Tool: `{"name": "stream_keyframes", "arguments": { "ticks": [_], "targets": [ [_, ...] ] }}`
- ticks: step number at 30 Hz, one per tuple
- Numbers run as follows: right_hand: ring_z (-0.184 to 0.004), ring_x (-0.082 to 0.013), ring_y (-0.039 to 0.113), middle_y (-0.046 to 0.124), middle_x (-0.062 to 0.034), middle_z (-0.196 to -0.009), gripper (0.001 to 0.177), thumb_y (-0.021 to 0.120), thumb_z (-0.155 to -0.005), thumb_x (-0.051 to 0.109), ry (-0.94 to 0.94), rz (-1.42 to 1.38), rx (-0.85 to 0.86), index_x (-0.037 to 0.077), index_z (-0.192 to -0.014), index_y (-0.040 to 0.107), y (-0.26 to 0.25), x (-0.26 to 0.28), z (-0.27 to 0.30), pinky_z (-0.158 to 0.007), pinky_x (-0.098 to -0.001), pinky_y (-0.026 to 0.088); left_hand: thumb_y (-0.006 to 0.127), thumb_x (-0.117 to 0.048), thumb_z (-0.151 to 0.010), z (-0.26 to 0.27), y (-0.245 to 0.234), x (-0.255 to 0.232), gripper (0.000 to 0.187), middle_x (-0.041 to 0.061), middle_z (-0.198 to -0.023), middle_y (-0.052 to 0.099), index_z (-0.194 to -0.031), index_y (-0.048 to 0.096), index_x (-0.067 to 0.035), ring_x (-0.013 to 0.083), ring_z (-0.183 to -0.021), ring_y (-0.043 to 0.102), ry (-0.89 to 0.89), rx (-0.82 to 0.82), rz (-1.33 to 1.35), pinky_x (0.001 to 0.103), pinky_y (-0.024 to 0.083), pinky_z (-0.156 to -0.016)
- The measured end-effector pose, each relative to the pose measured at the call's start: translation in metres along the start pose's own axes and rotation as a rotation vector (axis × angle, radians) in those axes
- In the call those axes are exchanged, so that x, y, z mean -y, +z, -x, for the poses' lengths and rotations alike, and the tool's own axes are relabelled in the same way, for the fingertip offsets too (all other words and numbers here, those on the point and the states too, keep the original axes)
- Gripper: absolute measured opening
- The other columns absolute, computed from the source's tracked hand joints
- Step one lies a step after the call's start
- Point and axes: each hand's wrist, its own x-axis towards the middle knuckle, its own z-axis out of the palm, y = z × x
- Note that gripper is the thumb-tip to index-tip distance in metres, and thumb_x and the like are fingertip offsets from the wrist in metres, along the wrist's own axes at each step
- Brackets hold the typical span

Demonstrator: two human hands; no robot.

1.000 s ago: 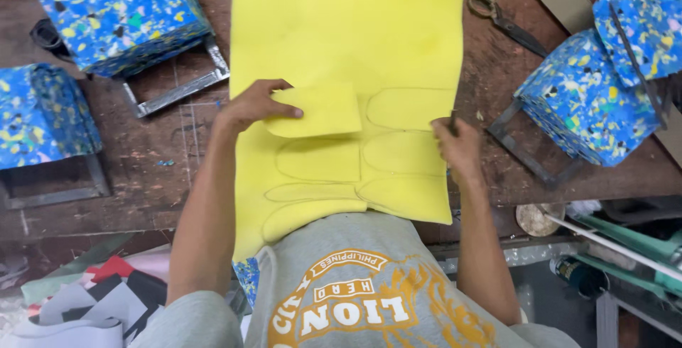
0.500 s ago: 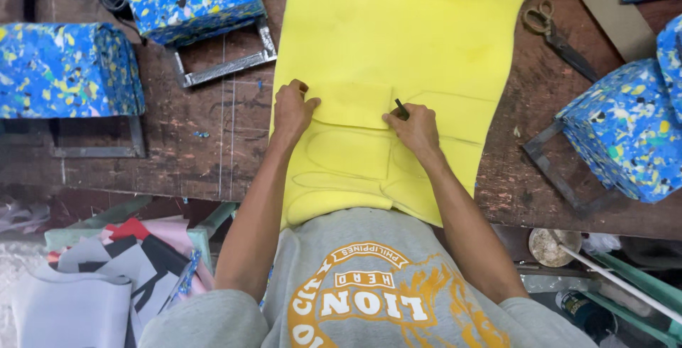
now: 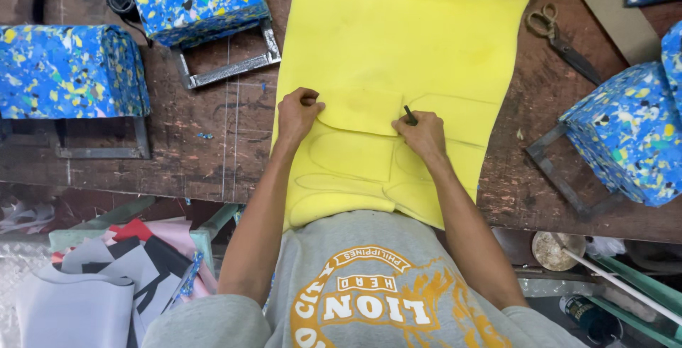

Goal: The person uses a utility knife to cut shapes out of a large sheet of yellow foam. They trace outlines and slice through the material to separate individual pieces, which are then lifted and moved aside.

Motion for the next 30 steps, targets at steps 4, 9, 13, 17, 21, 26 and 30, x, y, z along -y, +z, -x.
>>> {"name": "stream_keyframes", "arguments": {
  "ticks": [4,9,13,17,21,26,30],
  "targets": [
    [-0.054,-0.0167,0.065,0.071,-0.0087,-0.065,0.03,0.081,-0.082,0.034,0.009,0.023,-0.007,0.005,-0.085,0.079,-0.001,0.001,0.004,-0.054,-0.0335,0.051,0.081,-0.011,-0.083,0.011,0.003,-0.01,0.037,0.016,-0.111,0.068,-0.118,0.071,-0.005,0.0289,-0.1,0.066,0.248,-0.055,-0.256,0.042,0.056,-0.089],
    [-0.056,-0.017,0.066,0.072,-0.0078,-0.067,0.029,0.081,-0.082,0.034,0.008,0.058,-0.046,0.006,-0.085,0.079,0.004,-0.002,0.003,-0.055,-0.0344,0.052,0.08,-0.018,-0.089,0.027,0.028,-0.039,0.038,0.019,-0.119,0.061,-0.124,0.071,-0.008,0.032,-0.106,0.058,0.496,0.122,-0.407,0.045,0.05,-0.092],
    [-0.057,-0.0164,0.067,0.073,-0.0069,-0.068,0.029,0.081,-0.082,0.034,-0.043,0.057,-0.046,0.005,-0.085,0.079,0.004,-0.008,0.0,-0.057,-0.0333,0.052,0.083,-0.021,-0.08,0.035,0.027,-0.053,0.048,0.016,-0.122,0.056,-0.124,0.07,-0.009,0.0325,-0.109,0.052,0.398,0.174,-0.43,0.048,0.047,-0.093],
    [-0.056,-0.0157,0.066,0.072,-0.0068,-0.067,0.029,0.081,-0.082,0.034,0.009,-0.006,-0.007,0.005,-0.085,0.078,0.002,-0.005,0.0,-0.056,-0.0326,0.052,0.086,-0.022,-0.077,0.029,0.02,-0.054,0.054,0.015,-0.124,0.054,-0.126,0.068,-0.008,0.0317,-0.112,0.051,0.322,0.095,-0.406,0.048,0.046,-0.094],
    [-0.055,-0.0146,0.064,0.07,-0.0067,-0.067,0.028,0.081,-0.083,0.032,0.042,-0.044,0.013,0.004,-0.086,0.078,-0.002,-0.002,0.004,-0.054,-0.0318,0.051,0.09,-0.023,-0.074,0.028,0.016,-0.05,0.067,0.02,-0.124,0.049,-0.129,0.06,0.001,0.0347,-0.112,0.047,0.053,-0.002,-0.266,0.047,0.047,-0.093],
    [-0.054,-0.0118,0.062,0.071,-0.0031,-0.069,0.024,0.083,-0.082,0.028,0.093,-0.137,0.056,0.004,-0.087,0.077,-0.007,0.003,0.007,-0.051,-0.0298,0.049,0.085,-0.013,-0.079,0.023,0.014,-0.033,0.05,0.017,-0.118,0.061,-0.124,0.067,0.001,0.0291,-0.106,0.06,0.114,-0.063,-0.088,0.04,0.053,-0.094],
    [-0.054,-0.0117,0.061,0.069,-0.0044,-0.068,0.022,0.084,-0.082,0.024,0.112,-0.144,0.086,0.003,-0.087,0.077,-0.009,0.003,0.006,-0.051,-0.0299,0.047,0.083,-0.008,-0.08,0.02,0.013,-0.027,0.043,0.015,-0.109,0.066,-0.119,0.07,0.001,0.0244,-0.095,0.066,0.108,-0.09,0.001,0.036,0.055,-0.089]
  ]
}}
